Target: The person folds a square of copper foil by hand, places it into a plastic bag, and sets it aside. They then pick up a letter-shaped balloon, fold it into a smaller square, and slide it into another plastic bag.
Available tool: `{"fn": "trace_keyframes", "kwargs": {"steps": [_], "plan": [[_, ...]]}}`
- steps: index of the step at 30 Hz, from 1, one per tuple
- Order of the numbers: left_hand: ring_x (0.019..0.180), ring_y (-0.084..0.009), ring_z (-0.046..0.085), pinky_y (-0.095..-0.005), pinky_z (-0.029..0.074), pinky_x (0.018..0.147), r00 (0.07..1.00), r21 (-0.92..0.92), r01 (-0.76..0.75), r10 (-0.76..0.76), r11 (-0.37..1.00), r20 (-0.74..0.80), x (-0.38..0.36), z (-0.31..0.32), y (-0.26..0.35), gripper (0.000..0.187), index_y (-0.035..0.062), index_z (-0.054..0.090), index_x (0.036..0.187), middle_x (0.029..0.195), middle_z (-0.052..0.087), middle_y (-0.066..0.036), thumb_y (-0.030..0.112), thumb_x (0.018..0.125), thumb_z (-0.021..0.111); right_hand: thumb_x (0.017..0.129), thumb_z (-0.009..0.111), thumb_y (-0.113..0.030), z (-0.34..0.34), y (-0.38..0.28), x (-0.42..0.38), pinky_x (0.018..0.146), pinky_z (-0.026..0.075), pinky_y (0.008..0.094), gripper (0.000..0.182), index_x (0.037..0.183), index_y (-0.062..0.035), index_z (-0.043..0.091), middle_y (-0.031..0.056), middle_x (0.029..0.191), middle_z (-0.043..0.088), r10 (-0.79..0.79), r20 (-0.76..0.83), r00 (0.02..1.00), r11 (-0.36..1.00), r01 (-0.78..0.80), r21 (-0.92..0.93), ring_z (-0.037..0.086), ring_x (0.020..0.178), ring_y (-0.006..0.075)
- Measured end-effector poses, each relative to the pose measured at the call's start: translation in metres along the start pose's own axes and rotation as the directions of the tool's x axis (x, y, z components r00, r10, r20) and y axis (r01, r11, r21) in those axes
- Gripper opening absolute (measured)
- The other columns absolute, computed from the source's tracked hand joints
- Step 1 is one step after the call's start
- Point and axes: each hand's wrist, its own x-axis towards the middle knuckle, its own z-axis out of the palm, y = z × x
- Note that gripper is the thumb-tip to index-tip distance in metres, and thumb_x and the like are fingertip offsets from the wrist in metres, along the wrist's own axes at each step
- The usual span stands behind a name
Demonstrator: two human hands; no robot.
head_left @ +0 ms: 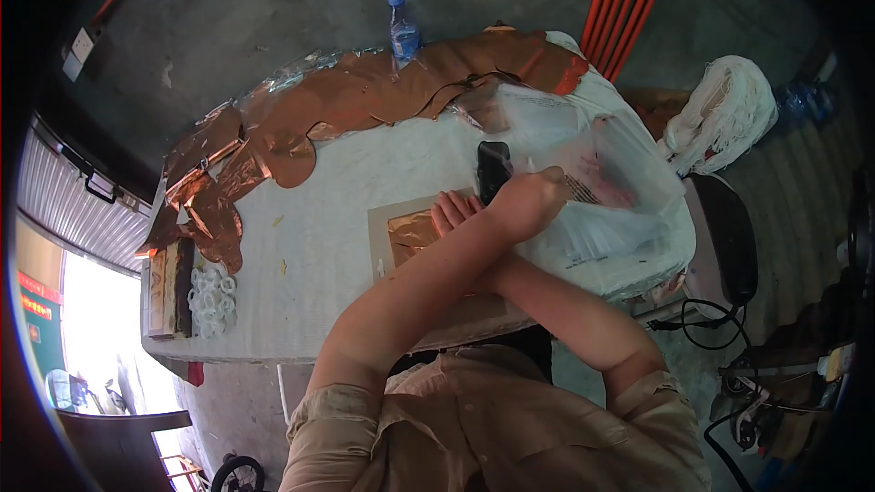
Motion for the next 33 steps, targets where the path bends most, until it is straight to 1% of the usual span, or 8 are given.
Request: {"fn": "trace_keyframes", "kwargs": {"steps": [3,15,20,22,25,28,31,33], "plan": [[0.077,-0.0338,0.062,-0.0418,0.051,0.071,0.997,0.171,0.043,-0.053,0.984,0.053,-0.001,-0.005,0.003,0.01,0.0028,0.06,0.081,0.088,0.058,-0.015,0.008,0.074,0.065,0.086,0.046,-0.048,0.003,0.002,0.001,0.111,0.017,0.054,0.078,0.138,0.0086,0.031,0.0286,0.146,0.028,-0.002,-0.01,1.0,1.0,0.002,0.002,0.025,0.138,0.0404],[0.082,-0.0339,0.06,-0.0412,0.047,0.074,0.949,-0.073,0.291,-0.279,0.954,0.146,0.001,-0.021,0.007,0.032,0.0,0.06,0.083,0.089,0.06,-0.016,0.028,0.076,0.075,0.09,0.042,-0.044,-0.007,-0.003,0.004,0.112,0.018,0.0538,0.071,0.138,0.0079,0.032,0.0284,0.145,0.029,0.038,0.083,0.996,0.999,-0.038,-0.01,0.026,0.137,0.0399],[0.076,-0.0199,0.058,-0.0316,0.046,0.066,0.956,-0.404,0.158,-0.243,0.901,-0.167,-0.009,-0.036,0.008,0.016,-0.0003,0.064,0.084,0.079,0.058,-0.01,0.015,0.084,0.069,0.09,0.045,-0.046,-0.002,-0.003,0.004,0.112,0.019,0.0518,0.073,0.138,0.0074,0.032,0.0275,0.145,0.03,0.085,0.071,0.994,0.994,-0.09,0.059,0.026,0.137,0.0409],[0.078,-0.0192,0.059,-0.0307,0.047,0.067,0.954,-0.394,0.135,-0.226,0.909,-0.196,-0.022,-0.067,0.021,0.013,-0.0003,0.064,0.084,0.082,0.059,-0.009,0.012,0.083,0.069,0.088,0.049,-0.048,-0.024,-0.007,0.006,0.113,0.019,0.0499,0.075,0.138,0.0066,0.032,0.0269,0.144,0.031,0.064,0.09,0.994,0.938,-0.091,0.335,0.025,0.137,0.0404],[0.082,-0.0197,0.058,-0.0302,0.048,0.071,0.917,-0.407,0.115,-0.254,0.906,-0.308,-0.062,-0.117,0.037,0.012,0.0003,0.065,0.084,0.093,0.058,-0.008,0.005,0.077,0.073,0.087,0.053,-0.049,-0.032,-0.012,0.012,0.113,0.019,0.049,0.077,0.137,0.0059,0.033,0.026,0.144,0.031,0.121,0.193,0.974,0.986,-0.141,0.09,0.025,0.137,0.0387],[0.083,-0.0211,0.057,-0.0314,0.048,0.073,0.86,0.148,0.158,-0.062,0.976,-0.507,-0.123,-0.163,0.044,0.019,0.0015,0.065,0.082,0.099,0.057,-0.009,0.004,0.069,0.078,0.086,0.053,-0.051,-0.027,-0.011,0.012,0.113,0.018,0.0492,0.078,0.136,0.0058,0.034,0.0249,0.143,0.032,0.137,0.184,0.973,0.982,-0.157,0.104,0.024,0.138,0.0376],[0.082,-0.0231,0.057,-0.0325,0.048,0.07,0.857,0.516,0.312,-0.001,0.798,-0.515,-0.196,-0.192,0.049,0.021,0.0038,0.065,0.08,0.099,0.057,-0.01,0.004,0.064,0.079,0.086,0.054,-0.052,-0.028,-0.011,0.012,0.114,0.016,0.0486,0.079,0.136,0.0061,0.034,0.0243,0.143,0.032,0.124,0.169,0.978,0.987,-0.139,0.081,0.024,0.138,0.0369],[0.08,-0.0254,0.056,-0.0337,0.047,0.067,0.883,0.597,0.427,-0.17,0.679,-0.438,-0.238,-0.204,0.052,0.021,0.0055,0.065,0.078,0.097,0.058,-0.011,0.004,0.062,0.079,0.086,0.054,-0.051,-0.026,-0.01,0.011,0.115,0.014,0.0474,0.08,0.137,0.0063,0.033,0.024,0.145,0.031,0.109,0.162,0.981,0.987,-0.126,0.099,0.022,0.139,0.0364]]}}
